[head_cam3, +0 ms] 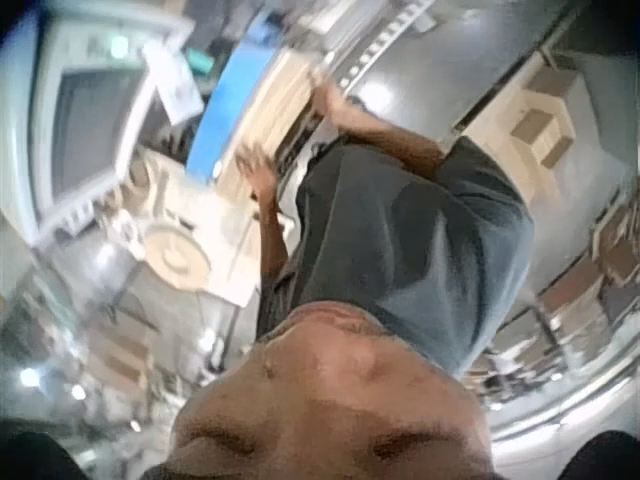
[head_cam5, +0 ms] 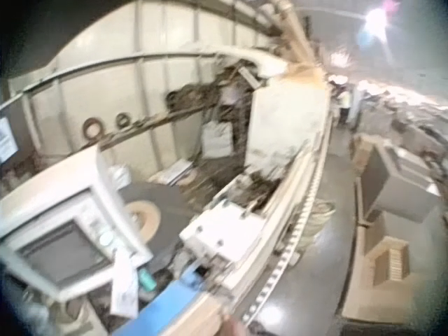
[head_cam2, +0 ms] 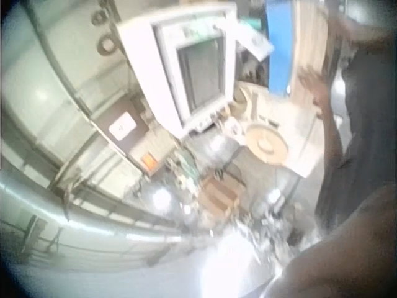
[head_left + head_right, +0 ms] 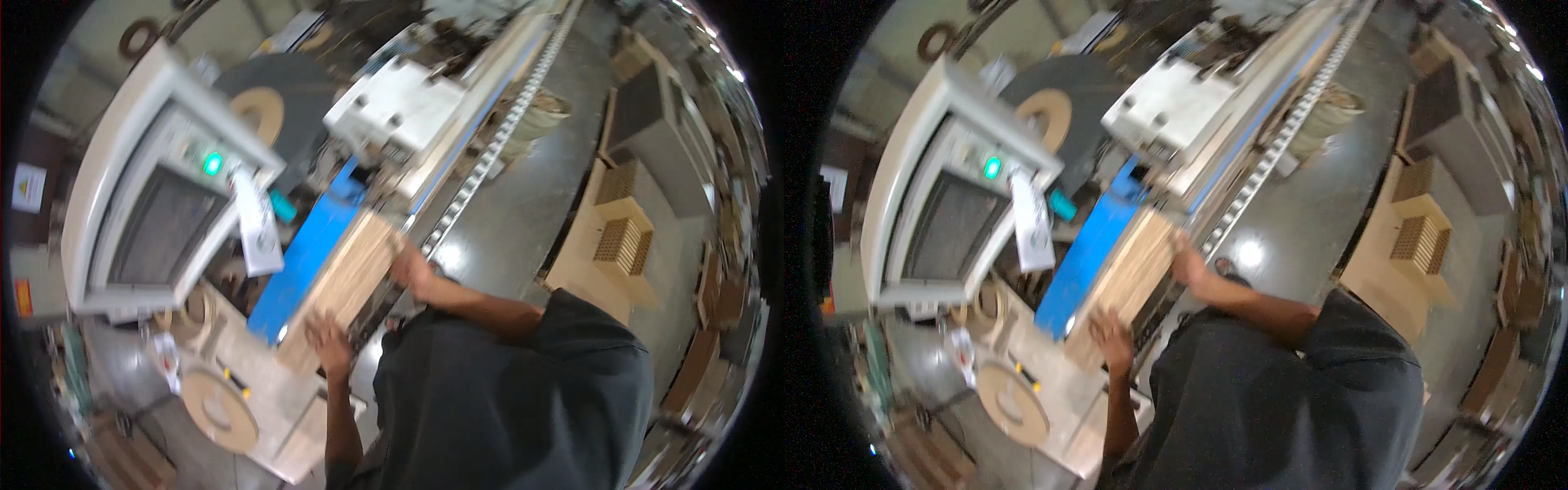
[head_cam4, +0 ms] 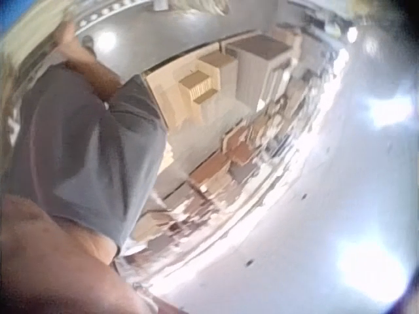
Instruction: Feeding wood panels into an edge-banding machine and then using a hand scraper to clean the edges.
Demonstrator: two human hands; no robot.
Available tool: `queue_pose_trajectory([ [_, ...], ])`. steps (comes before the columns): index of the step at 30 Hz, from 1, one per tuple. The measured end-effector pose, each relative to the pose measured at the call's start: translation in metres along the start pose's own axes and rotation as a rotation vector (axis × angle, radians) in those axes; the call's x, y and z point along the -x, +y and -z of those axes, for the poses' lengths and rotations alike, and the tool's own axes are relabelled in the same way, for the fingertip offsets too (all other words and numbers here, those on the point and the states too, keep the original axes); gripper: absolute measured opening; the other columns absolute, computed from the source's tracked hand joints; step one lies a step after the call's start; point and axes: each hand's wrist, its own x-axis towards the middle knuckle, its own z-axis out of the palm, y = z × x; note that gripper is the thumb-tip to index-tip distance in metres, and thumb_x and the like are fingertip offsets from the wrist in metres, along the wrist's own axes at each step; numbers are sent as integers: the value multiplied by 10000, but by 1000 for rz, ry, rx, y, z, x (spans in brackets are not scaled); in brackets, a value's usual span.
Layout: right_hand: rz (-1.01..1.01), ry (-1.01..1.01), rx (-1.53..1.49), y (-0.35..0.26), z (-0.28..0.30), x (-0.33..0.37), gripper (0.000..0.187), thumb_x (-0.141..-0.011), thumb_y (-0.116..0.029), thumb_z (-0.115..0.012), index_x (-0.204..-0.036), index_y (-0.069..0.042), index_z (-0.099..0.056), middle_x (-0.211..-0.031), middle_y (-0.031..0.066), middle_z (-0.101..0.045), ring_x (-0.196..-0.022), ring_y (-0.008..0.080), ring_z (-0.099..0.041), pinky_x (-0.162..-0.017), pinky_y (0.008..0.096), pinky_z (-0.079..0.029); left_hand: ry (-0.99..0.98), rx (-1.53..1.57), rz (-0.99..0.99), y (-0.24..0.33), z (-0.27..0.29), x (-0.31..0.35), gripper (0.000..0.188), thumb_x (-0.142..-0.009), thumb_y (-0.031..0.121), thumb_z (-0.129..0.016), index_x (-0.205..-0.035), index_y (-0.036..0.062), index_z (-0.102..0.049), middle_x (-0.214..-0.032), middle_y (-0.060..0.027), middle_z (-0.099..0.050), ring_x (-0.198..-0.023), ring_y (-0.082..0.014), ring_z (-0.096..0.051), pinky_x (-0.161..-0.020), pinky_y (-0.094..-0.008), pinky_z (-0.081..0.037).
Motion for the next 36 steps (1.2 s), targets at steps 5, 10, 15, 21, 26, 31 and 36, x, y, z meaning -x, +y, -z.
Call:
queue_pose_trajectory([
  [5, -153, 652, 366, -49, -78, 16, 1250, -894, -891, -463, -1624, 104, -261, -1604, 231, -448, -1438, 336, -475, -1233, 436, -352, -82, -62, 100, 26, 8, -25, 777, -953, 372, -671, -1628, 93, -405, -1727, -224, -267, -1578, -524, -194, -1284, -632, -152],
  [10, -66, 584, 362, -77, -93, 16, 1315, -843, -965, -419, -1510, 168, -428, -1246, 214, -675, -631, 136, -419, -611, 313, -410, 30, 30, 36, 47, -4, -34, 719, -1011, 364, -598, -1637, 77, -389, -1734, -223, -256, -1568, -541, -201, -1284, -654, -143],
  [15, -144, 593, 298, -132, -63, 12, 1324, -853, -884, -521, -1631, 133, -182, -1681, 294, -302, -1542, 359, -357, -1248, 438, -319, 31, -13, 39, 87, -12, -69, 794, -939, 319, -724, -1627, 94, -396, -1747, -204, -226, -1565, -535, -208, -1287, -643, -166],
  [21, -43, 542, 251, -143, -64, 24, 1254, -882, -777, -607, -1664, 78, -127, -1673, 258, -307, -1501, 332, -392, -1217, 438, -352, 115, 10, 12, 124, -24, -114, 818, -946, 349, -723, -1649, 136, -364, -1758, -164, -220, -1581, -491, -212, -1299, -612, -156],
  [26, -248, 496, 252, -59, -49, 21, 995, -926, -683, -640, -1617, -24, -360, -1579, 185, -434, -1404, 251, -466, -1125, 389, -408, 69, 27, -43, 133, -14, -138, 802, -969, 421, -681, -1649, 136, -364, -1758, -145, -234, -1589, -438, -242, -1304, -582, -168],
  [31, -204, 464, 203, -55, -80, 19, 896, -932, -676, -633, -1609, -133, -411, -1636, 87, -434, -1463, 209, -420, -1178, 359, -331, 7, -29, -107, 102, -17, -103, 808, -966, 342, -696, -1650, 102, -338, -1754, -168, -226, -1575, -444, -264, -1302, -561, -186],
  [36, -172, 438, 153, -105, -74, 5, 926, -930, -718, -608, -1614, -127, -408, -1617, 54, -459, -1444, 202, -429, -1191, 351, -301, 7, 24, -191, 113, -31, -123, 814, -965, 234, -683, -1623, -41, -292, -1685, -307, -280, -1551, -479, -290, -1291, -560, -224],
])
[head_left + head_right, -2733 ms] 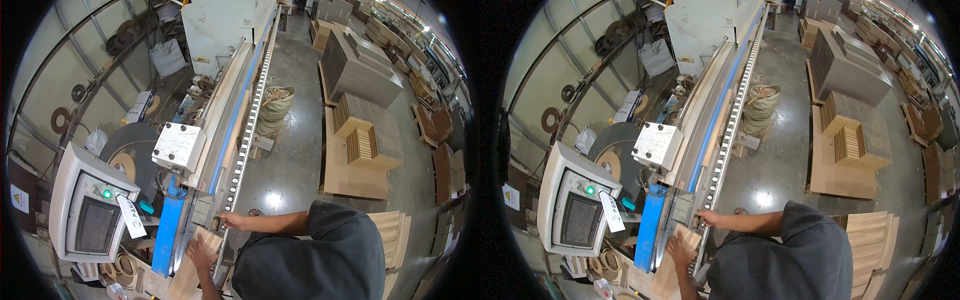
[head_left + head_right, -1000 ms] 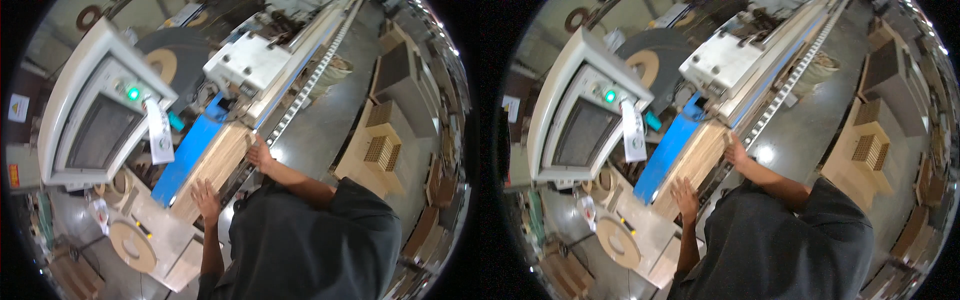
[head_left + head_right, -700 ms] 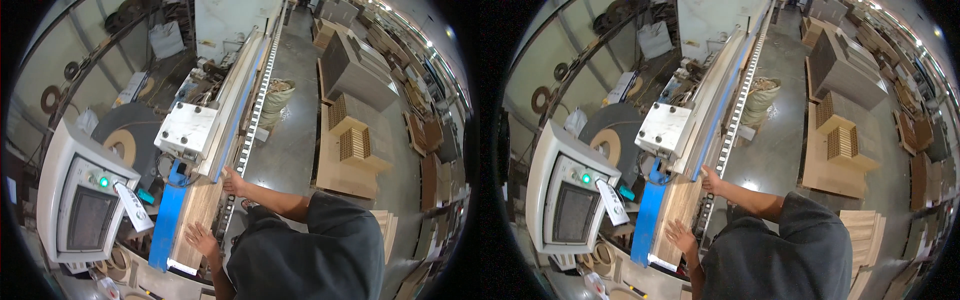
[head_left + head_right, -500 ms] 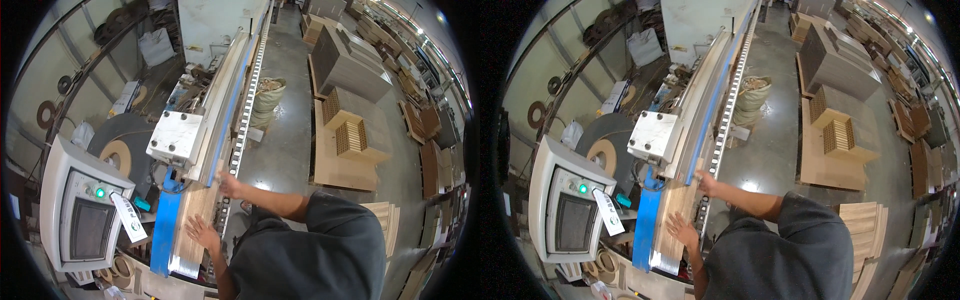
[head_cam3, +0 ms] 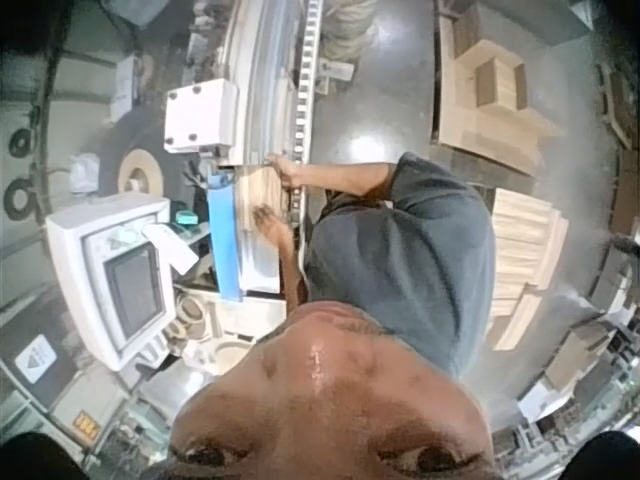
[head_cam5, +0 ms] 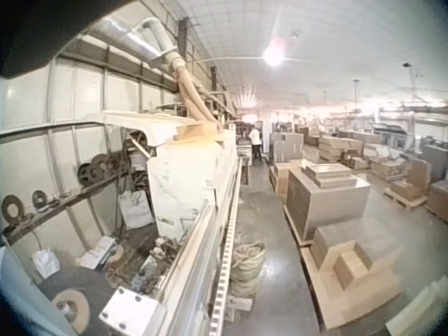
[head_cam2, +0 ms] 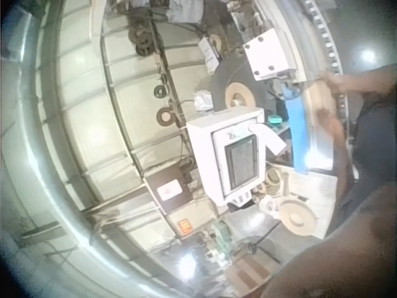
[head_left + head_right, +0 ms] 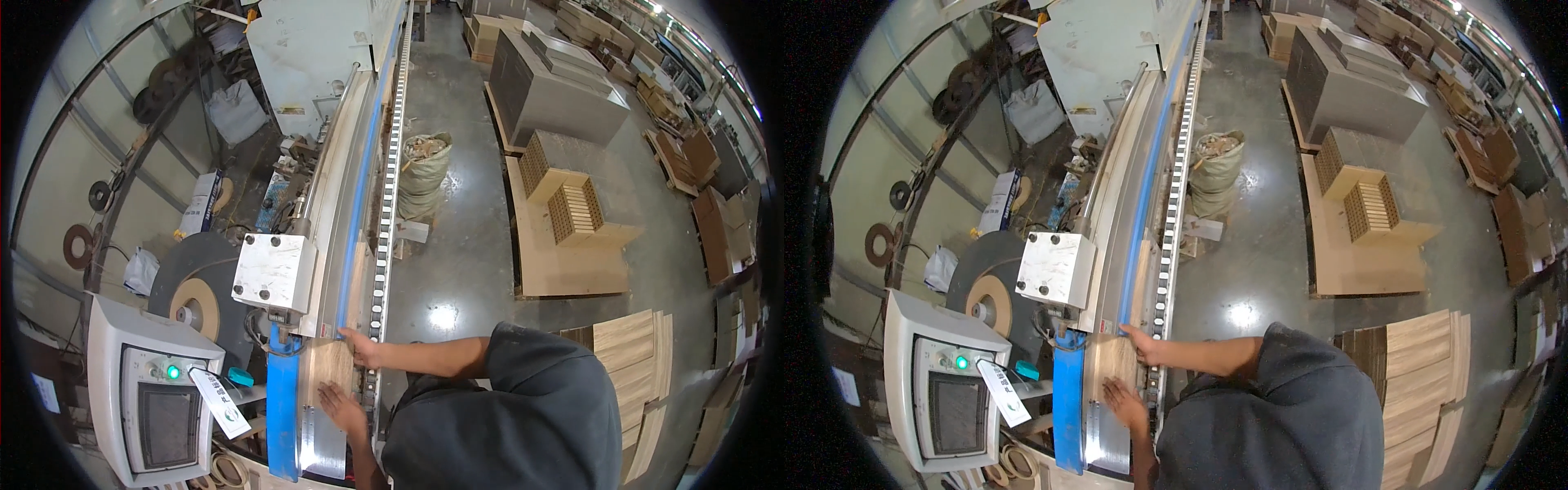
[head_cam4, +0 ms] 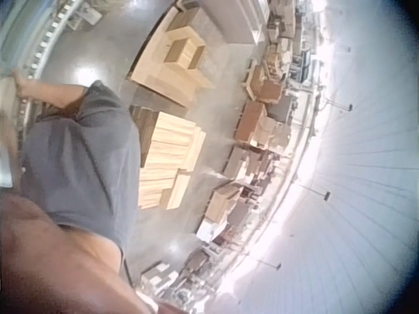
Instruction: Feeding wood panels into an edge-banding machine and then using a hand scraper to clean the edges.
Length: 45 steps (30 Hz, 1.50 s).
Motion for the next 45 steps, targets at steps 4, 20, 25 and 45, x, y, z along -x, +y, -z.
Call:
queue_pose_trajectory([
  [4, 88, -60, -81, -27, 25, 0, 971, -924, -752, -581, -1638, -126, -379, -1635, 86, -431, -1450, 213, -416, -1194, 382, -312, 62, -10, -49, 19, -14, -29, 756, -1006, 259, -622, -1593, -96, -303, -1687, -302, -283, -1560, -486, -269, -1306, -560, -179],
  [20, 143, 2, 49, -4, 3, 19, 649, -1007, -637, -564, -1419, -135, -568, -603, -79, -256, -487, 95, -254, -461, 308, -202, 61, 85, 236, 12, -6, -20, 712, -884, 385, -764, -1456, 3, -579, -1557, -189, -548, -1500, -411, -424, -1299, -577, -194],
  [25, 285, 184, -49, -39, 37, -29, 994, -916, -784, -552, -1618, -101, -385, -1430, 131, -595, -1186, 231, -576, -914, 350, -431, 53, 5, 446, -8, 33, 72, 613, -914, 376, -734, -1398, 12, -640, -1494, -182, -610, -1477, -429, -454, -1279, -598, -231],
  [45, 365, 196, 42, -17, 99, 23, 594, -1007, -529, -635, -1407, -95, -580, -1383, 62, -621, -1167, 201, -615, -1040, 384, -464, 3, 245, 717, -19, 106, 186, 683, -1020, 594, -601, -1360, 4, -658, -1323, -210, -704, -1337, -435, -580, -1190, -604, -351],
])
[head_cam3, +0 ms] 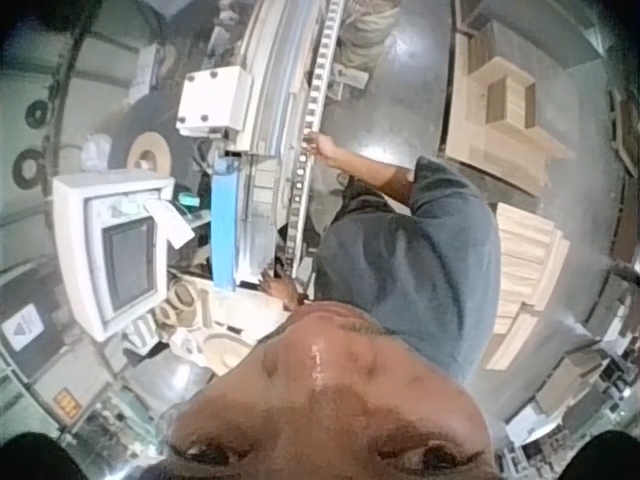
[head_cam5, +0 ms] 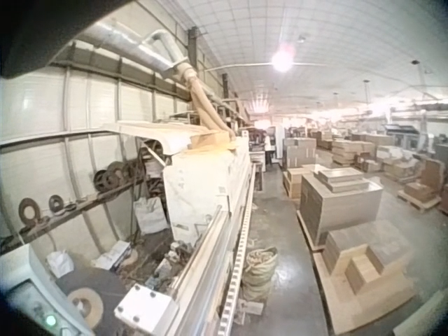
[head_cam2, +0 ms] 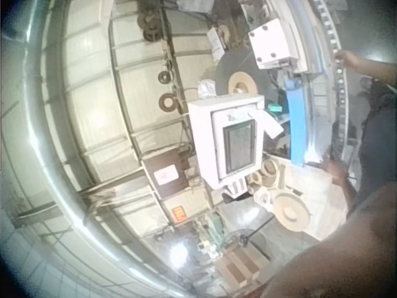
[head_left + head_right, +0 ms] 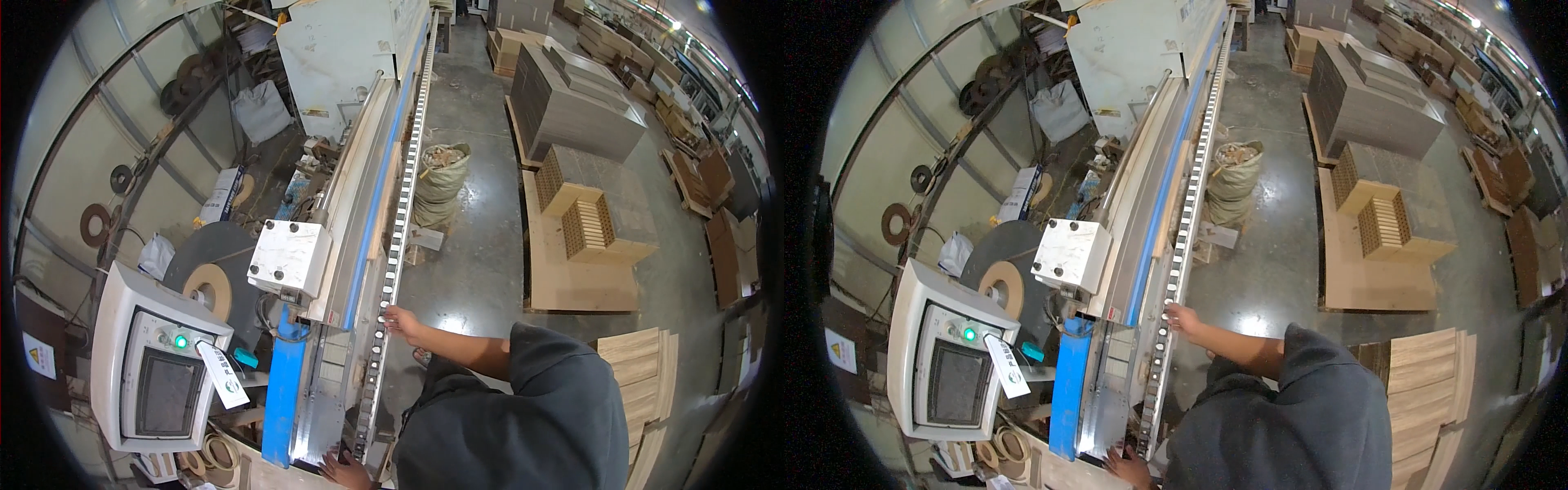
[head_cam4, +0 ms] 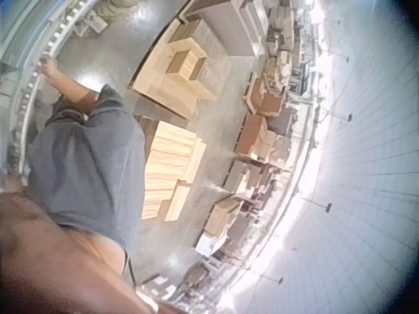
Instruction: Feeding wood panels into an edge-banding machine and then using a hand scraper to clean the edges.
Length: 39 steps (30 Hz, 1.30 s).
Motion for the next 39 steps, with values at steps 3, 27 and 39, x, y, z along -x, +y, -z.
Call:
queue_pose_trajectory([
  [3, 14, 99, -9, 10, 36, 9, 500, -1014, -517, -631, -1299, -107, -630, -1314, 49, -648, -1045, 183, -643, -971, 374, -494, 54, -158, -106, 8, -33, -23, 578, -976, 388, -703, -1390, -9, -631, -1467, -209, -622, -1476, -443, -444, -1267, -613, -234],
  [27, -101, 139, -8, 75, 62, 68, 341, -1041, -421, -641, -1096, -84, -622, -1032, 56, -619, -839, 170, -576, -736, 346, -488, -34, -316, -157, -113, 7, 10, 798, -940, 594, -672, -1460, -4, -574, -1445, -222, -619, -1415, -432, -495, -1233, -613, -266],
  [39, -203, 76, 44, 87, 26, 43, 288, -1076, -386, -547, -1143, -127, -652, -1049, -8, -668, -913, 170, -641, -859, 356, -518, -418, -450, 86, -345, -16, 132, 1415, -667, 918, -712, -1706, 120, -181, -1761, -227, -128, -1591, -521, -154, -1262, -686, -152],
])
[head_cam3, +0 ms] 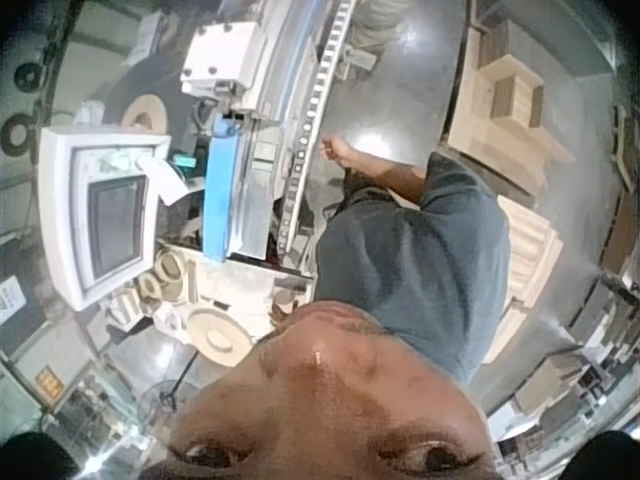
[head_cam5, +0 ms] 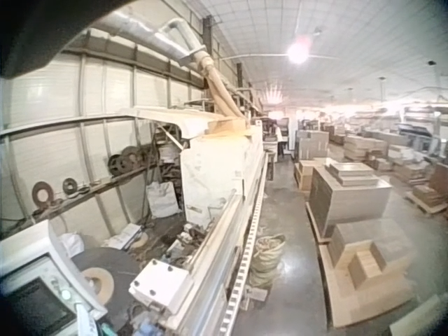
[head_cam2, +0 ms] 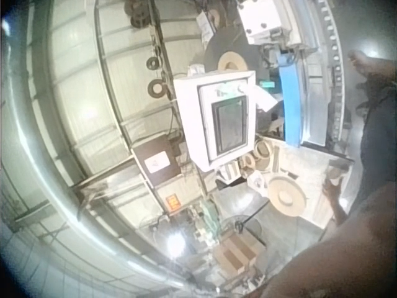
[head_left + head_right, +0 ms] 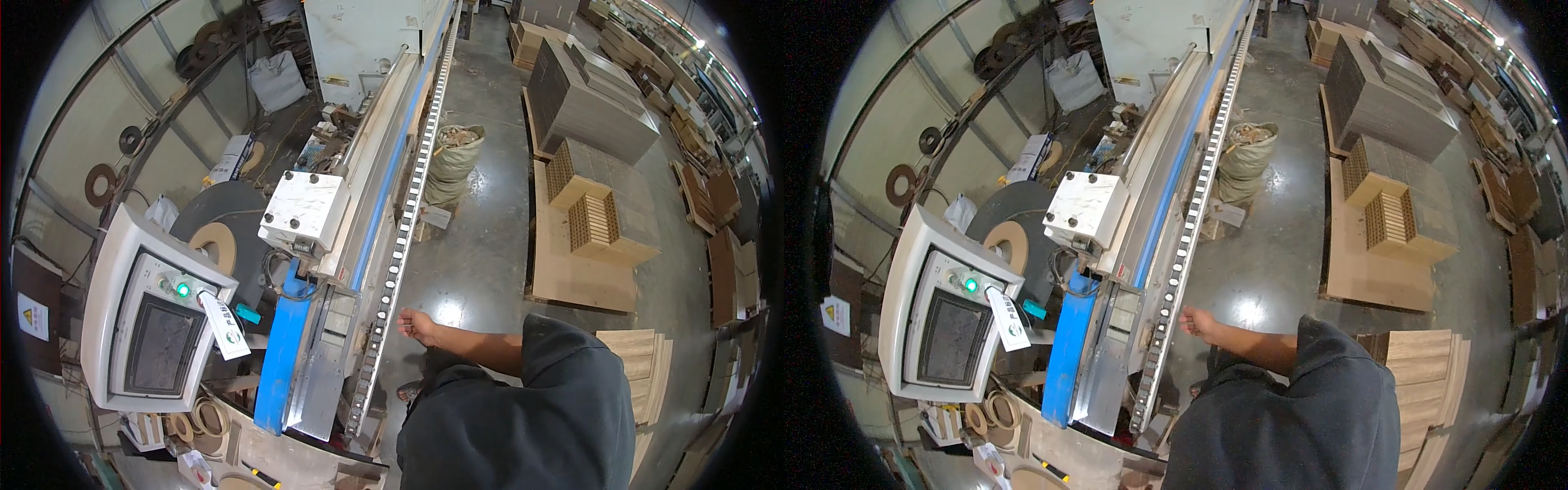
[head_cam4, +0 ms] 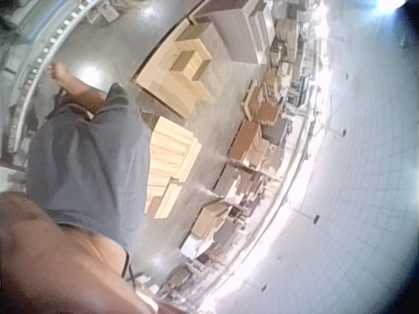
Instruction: Feeding wood panels into an edge-banding machine and then using a hand scraper to clean the edges.
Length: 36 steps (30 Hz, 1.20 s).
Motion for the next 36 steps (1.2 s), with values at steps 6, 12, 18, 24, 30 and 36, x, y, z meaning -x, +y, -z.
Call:
queue_pose_trajectory([
  [6, -12, -47, -2, -2, -10, -1, 254, -1073, -364, -545, -1139, -145, -656, -1031, -23, -675, -907, 160, -641, -841, 347, -527, 456, -455, -278, -9, -60, -2, 1410, -668, 915, -718, -1709, 130, -181, -1769, -225, -84, -1605, -506, -112, -1267, -686, -134],
  [12, -22, -23, -13, -4, -11, -7, 274, -1077, -382, -548, -1141, -139, -656, -1041, 1, -680, -894, 167, -636, -830, 350, -529, 483, -692, -405, -20, -76, -5, 1424, -666, 906, -729, -1708, 111, -171, -1778, -217, -23, -1627, -465, -46, -1278, -673, -110],
  [18, 22, -8, -2, -8, -1, -22, 296, -1077, -404, -568, -1145, -130, -656, -1047, 12, -681, -900, 170, -639, -821, 349, -528, -131, -229, -74, 13, -11, -10, 1431, -688, 894, -723, -1696, 48, -163, -1773, -235, -28, -1624, -469, -61, -1275, -679, -118],
  [24, -12, -28, -39, -13, -4, -15, 258, -1074, -371, -572, -1145, -138, -659, -1045, -2, -677, -892, 170, -643, -813, 350, -526, 276, -292, -191, -21, -27, -24, 1300, -759, 813, -716, -1672, 35, -213, -1734, -248, -130, -1593, -472, -137, -1273, -661, -145],
  [30, -21, -12, -52, -15, -7, -17, 201, -1060, -309, -568, -1116, -144, -668, -1014, -12, -676, -875, 161, -646, -800, 345, -530, 288, -91, -175, 65, 71, -30, 1223, -750, 728, -753, -1626, 10, -292, -1669, -250, -255, -1537, -481, -232, -1262, -651, -171],
  [36, -30, -52, 17, -24, -14, -18, 317, -1096, -412, -513, -1197, -140, -641, -1039, -18, -675, -885, 136, -640, -824, 318, -515, 323, 7, -240, 128, 133, -38, 1146, -741, 644, -789, -1580, -14, -372, -1605, -252, -381, -1481, -490, -327, -1251, -641, -198],
])
